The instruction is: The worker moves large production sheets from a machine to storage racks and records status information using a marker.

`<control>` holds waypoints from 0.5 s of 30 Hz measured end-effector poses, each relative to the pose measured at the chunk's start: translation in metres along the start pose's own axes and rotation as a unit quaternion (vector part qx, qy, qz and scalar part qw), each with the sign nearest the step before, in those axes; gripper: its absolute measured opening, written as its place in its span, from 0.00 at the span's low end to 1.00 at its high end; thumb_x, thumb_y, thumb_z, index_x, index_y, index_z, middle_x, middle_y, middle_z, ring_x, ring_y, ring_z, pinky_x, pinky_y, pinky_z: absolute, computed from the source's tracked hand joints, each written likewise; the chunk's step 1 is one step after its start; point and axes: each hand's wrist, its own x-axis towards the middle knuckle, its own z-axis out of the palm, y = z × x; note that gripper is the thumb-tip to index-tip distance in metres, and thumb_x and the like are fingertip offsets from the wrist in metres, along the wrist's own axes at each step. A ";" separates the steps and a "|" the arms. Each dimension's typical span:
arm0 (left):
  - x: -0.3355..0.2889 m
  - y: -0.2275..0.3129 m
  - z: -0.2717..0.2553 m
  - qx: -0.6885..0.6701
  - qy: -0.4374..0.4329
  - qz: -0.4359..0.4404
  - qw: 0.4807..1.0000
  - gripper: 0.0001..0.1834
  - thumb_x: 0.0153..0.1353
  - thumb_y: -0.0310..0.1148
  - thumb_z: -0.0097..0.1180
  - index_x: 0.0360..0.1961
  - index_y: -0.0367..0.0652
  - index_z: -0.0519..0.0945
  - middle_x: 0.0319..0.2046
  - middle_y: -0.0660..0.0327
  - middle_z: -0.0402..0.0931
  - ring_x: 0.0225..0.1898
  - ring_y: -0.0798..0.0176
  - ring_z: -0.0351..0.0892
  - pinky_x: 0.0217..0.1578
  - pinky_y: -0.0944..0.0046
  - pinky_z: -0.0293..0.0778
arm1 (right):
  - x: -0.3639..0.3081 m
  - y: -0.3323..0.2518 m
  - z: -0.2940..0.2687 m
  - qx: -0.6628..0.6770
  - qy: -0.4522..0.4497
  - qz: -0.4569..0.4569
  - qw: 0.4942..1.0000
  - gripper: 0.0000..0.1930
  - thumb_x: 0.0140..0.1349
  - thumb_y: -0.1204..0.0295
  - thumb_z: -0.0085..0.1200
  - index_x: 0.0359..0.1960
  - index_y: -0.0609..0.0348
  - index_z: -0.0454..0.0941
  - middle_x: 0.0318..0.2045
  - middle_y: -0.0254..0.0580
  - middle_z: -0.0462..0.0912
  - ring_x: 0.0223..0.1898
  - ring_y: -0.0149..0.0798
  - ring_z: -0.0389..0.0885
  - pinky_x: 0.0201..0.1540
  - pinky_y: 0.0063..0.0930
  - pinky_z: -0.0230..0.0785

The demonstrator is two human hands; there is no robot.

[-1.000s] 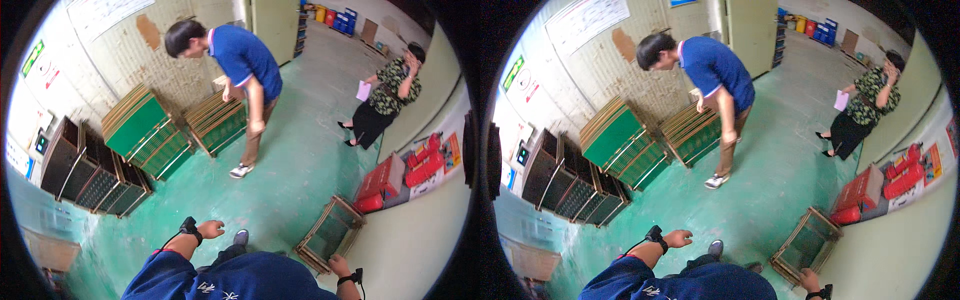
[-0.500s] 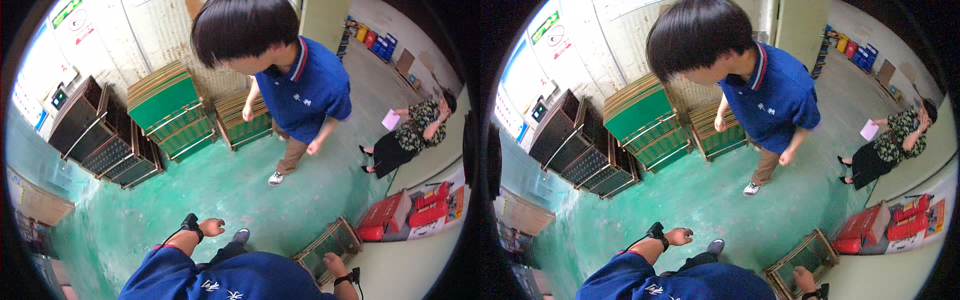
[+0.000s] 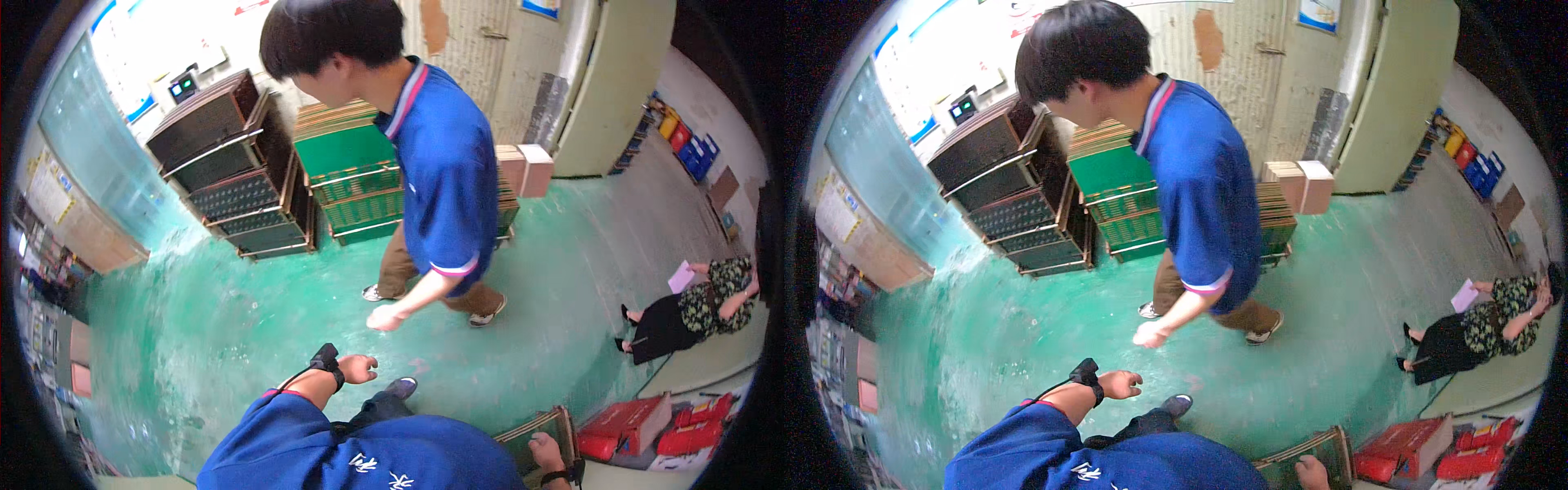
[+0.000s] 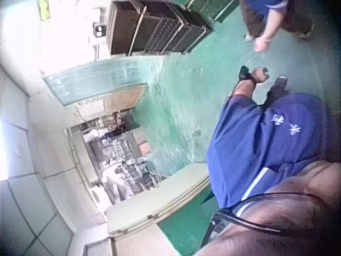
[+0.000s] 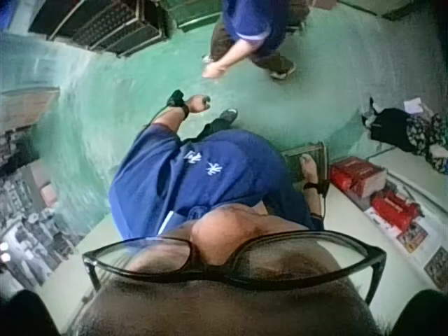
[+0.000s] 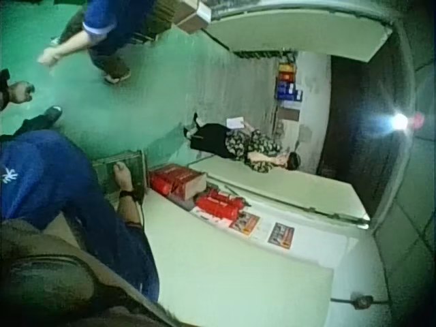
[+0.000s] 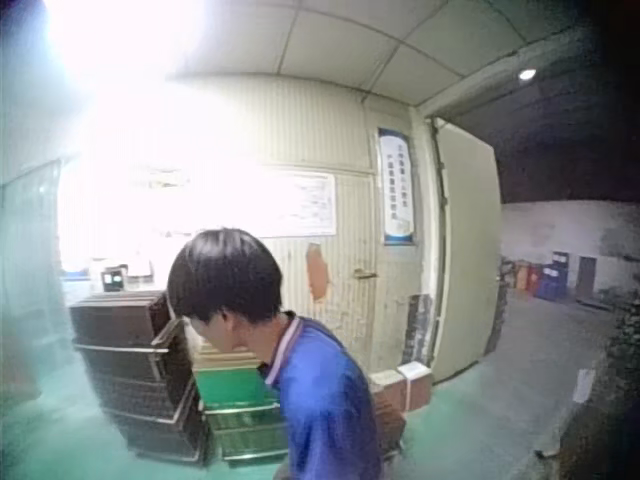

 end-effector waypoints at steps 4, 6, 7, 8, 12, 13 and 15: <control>-0.026 0.000 0.028 -0.001 0.000 -0.022 1.000 0.28 0.62 0.50 0.54 0.59 0.45 0.76 0.52 0.48 0.81 0.55 0.46 0.78 0.56 0.50 0.73 | 0.012 0.014 0.004 0.048 0.004 -0.031 0.998 0.18 0.61 0.67 0.58 0.48 0.67 0.80 0.40 0.52 0.86 0.48 0.47 0.85 0.52 0.37 0.74; -0.043 0.000 0.048 -0.035 0.029 -0.051 0.998 0.28 0.62 0.49 0.54 0.59 0.44 0.76 0.52 0.48 0.80 0.56 0.45 0.78 0.57 0.50 0.72 | 0.003 -0.008 0.004 0.005 -0.025 -0.036 0.999 0.17 0.61 0.67 0.58 0.48 0.67 0.80 0.40 0.53 0.86 0.46 0.48 0.85 0.52 0.37 0.75; -0.047 0.003 0.057 -0.058 0.052 -0.064 0.995 0.29 0.62 0.49 0.54 0.60 0.44 0.76 0.52 0.48 0.80 0.57 0.45 0.77 0.58 0.49 0.72 | 0.000 -0.014 0.002 -0.030 -0.038 -0.029 0.998 0.17 0.61 0.67 0.58 0.48 0.67 0.80 0.39 0.53 0.87 0.45 0.48 0.86 0.51 0.37 0.75; -0.054 0.007 0.069 -0.076 0.059 -0.075 0.993 0.29 0.63 0.50 0.53 0.59 0.44 0.76 0.53 0.47 0.80 0.57 0.44 0.77 0.58 0.49 0.72 | -0.003 -0.004 0.002 -0.042 -0.058 -0.036 0.997 0.18 0.61 0.68 0.58 0.50 0.66 0.80 0.41 0.55 0.86 0.46 0.48 0.86 0.51 0.37 0.75; -0.083 0.023 0.135 -0.045 0.046 -0.062 0.996 0.29 0.63 0.51 0.52 0.61 0.46 0.76 0.54 0.46 0.79 0.58 0.43 0.76 0.58 0.48 0.71 | -0.012 0.066 0.004 -0.016 -0.077 -0.124 0.989 0.16 0.67 0.63 0.55 0.50 0.61 0.80 0.47 0.55 0.84 0.51 0.50 0.82 0.56 0.40 0.72; -0.093 0.027 0.147 -0.047 0.047 -0.067 0.996 0.29 0.63 0.51 0.52 0.61 0.46 0.76 0.54 0.46 0.79 0.58 0.43 0.76 0.58 0.48 0.71 | -0.016 0.077 0.004 -0.016 -0.082 -0.127 0.988 0.16 0.67 0.63 0.55 0.50 0.61 0.80 0.47 0.55 0.84 0.51 0.50 0.82 0.56 0.40 0.72; -0.116 0.031 0.170 -0.071 0.034 -0.083 0.993 0.30 0.63 0.52 0.52 0.62 0.47 0.75 0.55 0.46 0.79 0.59 0.43 0.76 0.58 0.47 0.71 | -0.021 0.097 0.006 -0.059 -0.119 -0.039 0.990 0.15 0.67 0.65 0.57 0.50 0.61 0.81 0.47 0.52 0.85 0.52 0.49 0.82 0.57 0.38 0.71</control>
